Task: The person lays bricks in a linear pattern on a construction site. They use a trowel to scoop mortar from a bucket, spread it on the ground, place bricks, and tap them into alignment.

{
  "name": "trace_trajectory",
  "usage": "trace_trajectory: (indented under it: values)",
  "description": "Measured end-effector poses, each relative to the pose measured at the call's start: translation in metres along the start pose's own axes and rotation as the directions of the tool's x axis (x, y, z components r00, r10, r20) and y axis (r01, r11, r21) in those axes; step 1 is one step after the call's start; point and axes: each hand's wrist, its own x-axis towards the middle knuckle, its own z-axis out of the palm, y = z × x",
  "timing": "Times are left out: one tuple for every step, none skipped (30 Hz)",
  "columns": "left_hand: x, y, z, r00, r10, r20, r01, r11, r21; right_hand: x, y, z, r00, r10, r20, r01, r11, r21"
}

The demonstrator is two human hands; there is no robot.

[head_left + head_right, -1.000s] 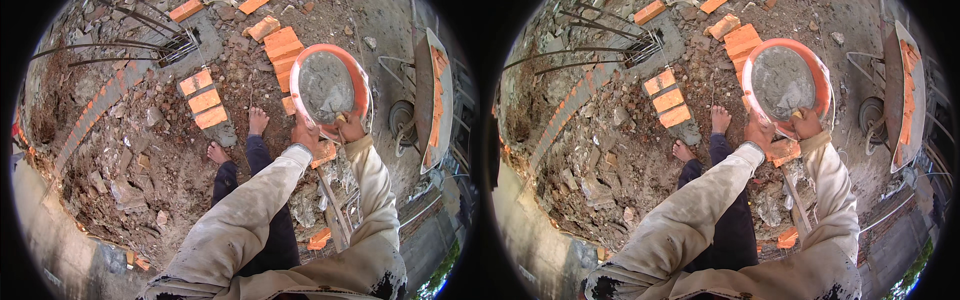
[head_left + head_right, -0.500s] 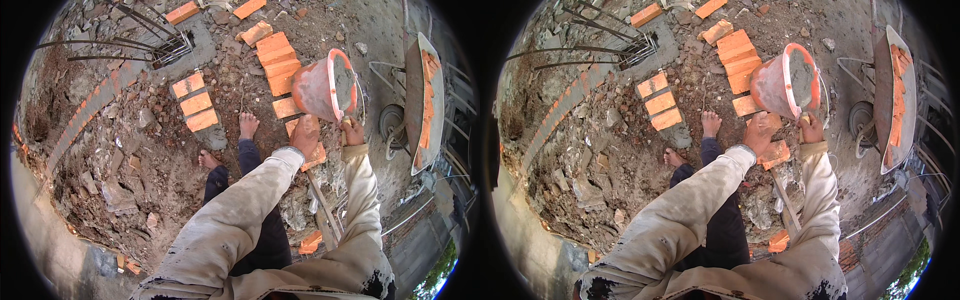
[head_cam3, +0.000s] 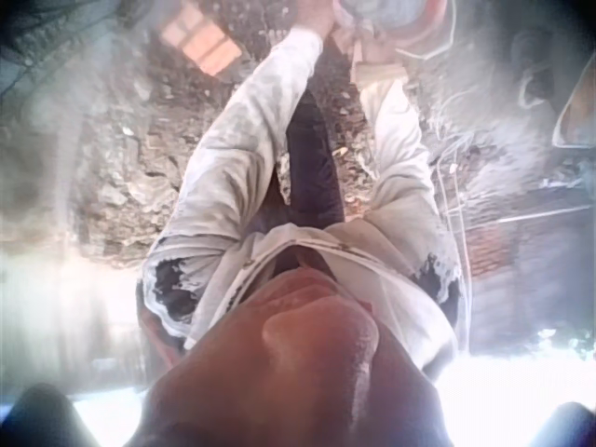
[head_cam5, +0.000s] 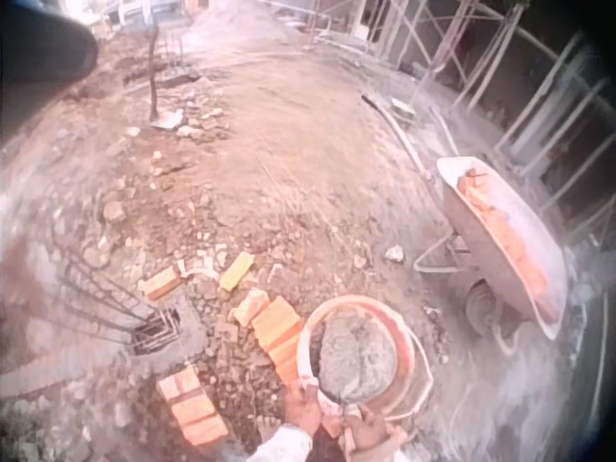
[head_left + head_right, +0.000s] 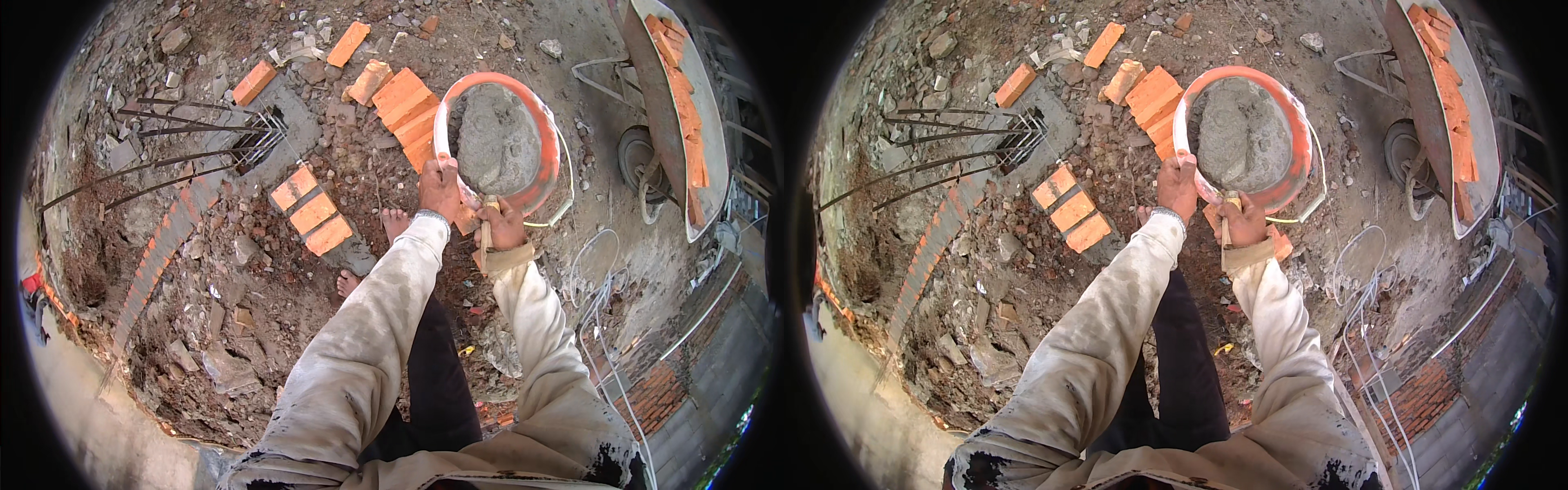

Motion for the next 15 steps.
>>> trace_trajectory:
  values:
    - [-0.006,0.001,-0.006,1.000,0.004,-0.004,-0.004,0.999,0.042,-0.004,0.001,0.002,1.000,0.025,0.017,-0.025,0.999,0.039]
    - [-0.016,0.001,-0.011,1.000,0.008,-0.010,-0.008,0.996,0.083,-0.007,0.006,0.000,1.000,0.010,0.000,-0.010,1.000,-0.009]
    - [-0.031,0.007,-0.013,0.996,0.092,-0.016,-0.088,0.980,0.179,-0.009,0.013,-0.002,1.000,-0.010,-0.022,0.009,0.998,-0.058]
    - [-0.045,0.011,-0.021,0.984,0.175,-0.029,-0.160,0.948,0.276,-0.014,0.019,0.001,0.999,-0.027,-0.027,0.024,0.993,-0.112]
    - [-0.049,-0.017,-0.025,0.994,0.102,-0.043,-0.095,0.985,0.142,-0.020,0.022,0.002,0.999,-0.039,0.013,0.041,0.986,-0.160]
    - [-0.052,-0.042,-0.031,0.996,0.081,-0.049,-0.076,0.992,0.098,-0.022,0.028,0.002,0.997,-0.056,0.043,0.063,0.981,-0.183]
    - [-0.062,-0.046,-0.031,0.998,0.033,-0.048,-0.035,0.999,-0.040,-0.023,0.037,-0.005,0.996,-0.066,0.062,0.078,0.974,-0.211]
    - [-0.068,-0.051,-0.031,0.999,-0.014,-0.044,0.006,0.984,-0.180,-0.023,0.044,-0.011,0.994,-0.076,0.082,0.093,0.967,-0.239]
    - [-0.068,-0.049,-0.035,0.998,-0.002,-0.063,-0.002,0.998,-0.059,-0.024,0.044,-0.010,0.994,-0.027,0.106,0.050,0.973,-0.224]
    - [-0.069,-0.042,-0.040,0.997,0.012,-0.080,-0.007,0.998,0.061,-0.025,0.043,-0.010,0.993,-0.008,0.120,0.036,0.972,-0.234]
    - [-0.069,-0.045,-0.042,0.998,-0.017,-0.063,0.020,0.999,0.048,-0.025,0.043,-0.009,0.991,0.011,0.133,0.022,0.969,-0.245]
    - [-0.068,-0.048,-0.042,0.998,-0.044,-0.038,0.046,0.998,0.035,-0.025,0.040,-0.009,0.990,0.024,0.140,0.012,0.967,-0.254]
    - [-0.064,-0.061,-0.044,0.995,-0.101,0.013,0.101,0.989,-0.103,-0.025,0.040,-0.006,0.990,0.016,0.139,0.017,0.972,-0.235]
    - [-0.062,-0.074,-0.043,0.986,-0.147,0.074,0.160,0.958,-0.239,-0.024,0.042,-0.006,0.991,0.007,0.136,0.023,0.976,-0.216]
    - [-0.063,-0.073,-0.042,0.985,-0.147,0.085,0.166,0.939,-0.302,-0.024,0.043,-0.009,0.991,0.004,0.131,0.023,0.978,-0.206]
